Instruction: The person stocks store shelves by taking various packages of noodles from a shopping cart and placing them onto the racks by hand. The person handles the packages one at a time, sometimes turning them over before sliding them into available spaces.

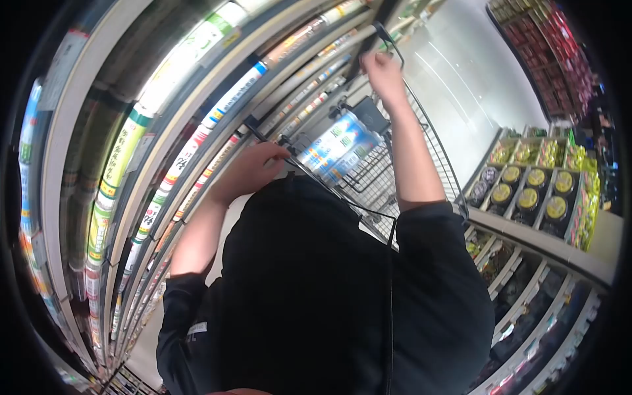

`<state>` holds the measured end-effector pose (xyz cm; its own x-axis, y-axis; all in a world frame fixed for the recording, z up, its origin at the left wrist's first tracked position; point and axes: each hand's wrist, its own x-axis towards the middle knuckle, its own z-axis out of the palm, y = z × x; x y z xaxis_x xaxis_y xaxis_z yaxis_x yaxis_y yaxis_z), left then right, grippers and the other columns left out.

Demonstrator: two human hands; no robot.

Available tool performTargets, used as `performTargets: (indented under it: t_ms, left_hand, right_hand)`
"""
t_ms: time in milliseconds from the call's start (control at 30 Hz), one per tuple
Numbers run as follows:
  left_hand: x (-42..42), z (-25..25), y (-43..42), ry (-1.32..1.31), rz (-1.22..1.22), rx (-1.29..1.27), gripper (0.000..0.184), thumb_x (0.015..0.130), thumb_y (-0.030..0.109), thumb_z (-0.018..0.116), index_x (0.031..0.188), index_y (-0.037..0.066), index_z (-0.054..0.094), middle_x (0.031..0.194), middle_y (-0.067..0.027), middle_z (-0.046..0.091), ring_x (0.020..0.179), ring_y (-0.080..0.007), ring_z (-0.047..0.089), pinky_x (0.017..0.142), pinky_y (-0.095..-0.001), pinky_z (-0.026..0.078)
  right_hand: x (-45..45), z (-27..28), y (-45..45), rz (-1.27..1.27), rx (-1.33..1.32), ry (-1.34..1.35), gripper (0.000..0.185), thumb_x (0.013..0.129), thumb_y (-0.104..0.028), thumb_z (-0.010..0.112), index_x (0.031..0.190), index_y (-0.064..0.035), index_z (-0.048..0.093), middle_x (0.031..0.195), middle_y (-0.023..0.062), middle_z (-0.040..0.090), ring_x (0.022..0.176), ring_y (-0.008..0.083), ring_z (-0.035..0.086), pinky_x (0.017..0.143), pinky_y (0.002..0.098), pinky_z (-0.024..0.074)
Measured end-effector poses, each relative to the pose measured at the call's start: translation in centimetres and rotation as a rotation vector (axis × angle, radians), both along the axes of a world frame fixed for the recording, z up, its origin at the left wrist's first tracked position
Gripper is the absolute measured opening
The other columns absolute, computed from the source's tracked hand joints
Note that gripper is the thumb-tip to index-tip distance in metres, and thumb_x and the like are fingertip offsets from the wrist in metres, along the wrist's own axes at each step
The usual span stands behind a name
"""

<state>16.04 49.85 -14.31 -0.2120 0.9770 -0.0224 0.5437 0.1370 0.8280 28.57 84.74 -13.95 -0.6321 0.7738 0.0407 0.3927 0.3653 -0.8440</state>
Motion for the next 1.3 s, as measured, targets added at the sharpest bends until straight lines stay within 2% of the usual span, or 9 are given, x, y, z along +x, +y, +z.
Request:
performTargets:
  t_ms: [267, 633, 800, 867, 967, 1000, 1100, 1233, 1300]
  left_hand:
    - [8.5, -14.8, 7.1, 0.116, -0.293, -0.264, 0.043, 0.089, 0.024, 0.066, 0.127, 0.004, 0.062, 0.115, -0.0219, 0.07, 0.104, -0.0401, 0.069, 0.091, -0.05, 0.054]
    - [12.6, -18.0, 11.0, 0.378, -0.27, -0.806, 0.056, 0.077, 0.044, 0.08, 0.119, 0.008, 0.067, 0.111, -0.0192, 0.073, 0.108, -0.0349, 0.071, 0.09, -0.049, 0.055]
    - [12.4, -17.7, 10.1, 0.401, -0.203, -0.584, 0.059, 0.073, 0.05, 0.081, 0.112, 0.008, 0.071, 0.105, -0.019, 0.071, 0.109, -0.0353, 0.067, 0.09, -0.05, 0.054]
    - [12.1, -17.7, 8.8, 0.333, -0.148, -0.387, 0.061, 0.072, 0.052, 0.079, 0.112, 0.007, 0.07, 0.102, -0.0197, 0.069, 0.104, -0.0385, 0.065, 0.087, -0.0515, 0.053]
    - [11.4, -14.9, 7.6, 0.206, -0.012, -0.186, 0.064, 0.073, 0.053, 0.077, 0.11, 0.003, 0.068, 0.102, -0.0214, 0.068, 0.099, -0.0424, 0.064, 0.086, -0.0521, 0.052]
    - [10.2, -11.3, 7.0, 0.113, -0.001, -0.168, 0.065, 0.075, 0.052, 0.076, 0.116, 0.003, 0.067, 0.106, -0.0208, 0.069, 0.101, -0.0413, 0.066, 0.09, -0.0503, 0.053]
    - [8.0, -4.8, 4.2, -0.133, 0.247, -0.181, 0.068, 0.083, 0.045, 0.077, 0.136, 0.006, 0.061, 0.108, -0.0174, 0.071, 0.1, -0.0324, 0.07, 0.089, -0.0425, 0.055]
    - [3.2, 6.4, 0.1, -0.154, 0.333, -0.267, 0.064, 0.088, 0.032, 0.08, 0.143, 0.008, 0.057, 0.116, -0.011, 0.071, 0.099, -0.0181, 0.069, 0.086, -0.0338, 0.056]
    - [0.6, 8.8, -2.2, -0.18, 0.316, 0.13, 0.062, 0.088, 0.026, 0.08, 0.143, 0.01, 0.057, 0.118, -0.0104, 0.07, 0.097, -0.0175, 0.067, 0.09, -0.0334, 0.056]
  right_hand:
    - [9.6, -19.3, 0.8, 0.37, -0.063, -0.97, 0.055, 0.088, -0.034, 0.062, 0.132, -0.0014, 0.066, 0.129, 0.0234, 0.069, 0.121, 0.0374, 0.066, 0.104, 0.0428, 0.0515]
    - [8.9, -18.4, -0.2, 0.398, -0.128, -1.048, 0.068, 0.084, -0.033, 0.061, 0.146, -0.0063, 0.056, 0.146, 0.0199, 0.059, 0.135, 0.0331, 0.058, 0.113, 0.0402, 0.045]
    - [9.9, -20.1, 2.0, 0.241, -0.168, -0.779, 0.07, 0.078, -0.056, 0.067, 0.126, -0.0054, 0.07, 0.124, 0.0224, 0.071, 0.12, 0.0391, 0.066, 0.102, 0.0445, 0.0517]
    - [10.7, -21.1, 3.3, 0.162, -0.304, -0.501, 0.048, 0.085, -0.038, 0.072, 0.113, 0.0007, 0.069, 0.099, 0.0141, 0.074, 0.088, 0.0252, 0.069, 0.08, 0.0387, 0.0547]
    - [11.6, -14.9, 2.7, 0.03, -0.699, -0.101, 0.021, 0.1, -0.026, 0.062, 0.108, -0.0074, 0.066, 0.087, 0.0036, 0.066, 0.071, 0.0129, 0.062, 0.058, 0.0294, 0.0501]
    - [12.3, -13.9, 3.3, 0.019, -0.831, -0.124, 0.031, 0.1, -0.029, 0.063, 0.123, -0.0085, 0.066, 0.108, 0.0042, 0.07, 0.097, 0.0148, 0.066, 0.078, 0.0309, 0.0535]
    - [11.0, -4.4, 0.5, 0.109, -0.992, 0.059, 0.025, 0.097, -0.009, 0.06, 0.12, -0.0037, 0.062, 0.1, 0.0076, 0.068, 0.086, 0.0176, 0.071, 0.068, 0.0291, 0.0637]
    - [7.2, 3.6, -1.4, 0.418, -0.916, 0.321, 0.047, 0.09, -0.001, 0.069, 0.136, -0.0018, 0.057, 0.119, 0.0124, 0.067, 0.105, 0.0227, 0.071, 0.082, 0.0321, 0.0657]
    - [3.9, 9.1, -2.6, 0.53, -0.781, 0.46, 0.059, 0.086, 0.0, 0.076, 0.141, -0.002, 0.055, 0.126, 0.0142, 0.066, 0.111, 0.0239, 0.07, 0.084, 0.0326, 0.0646]
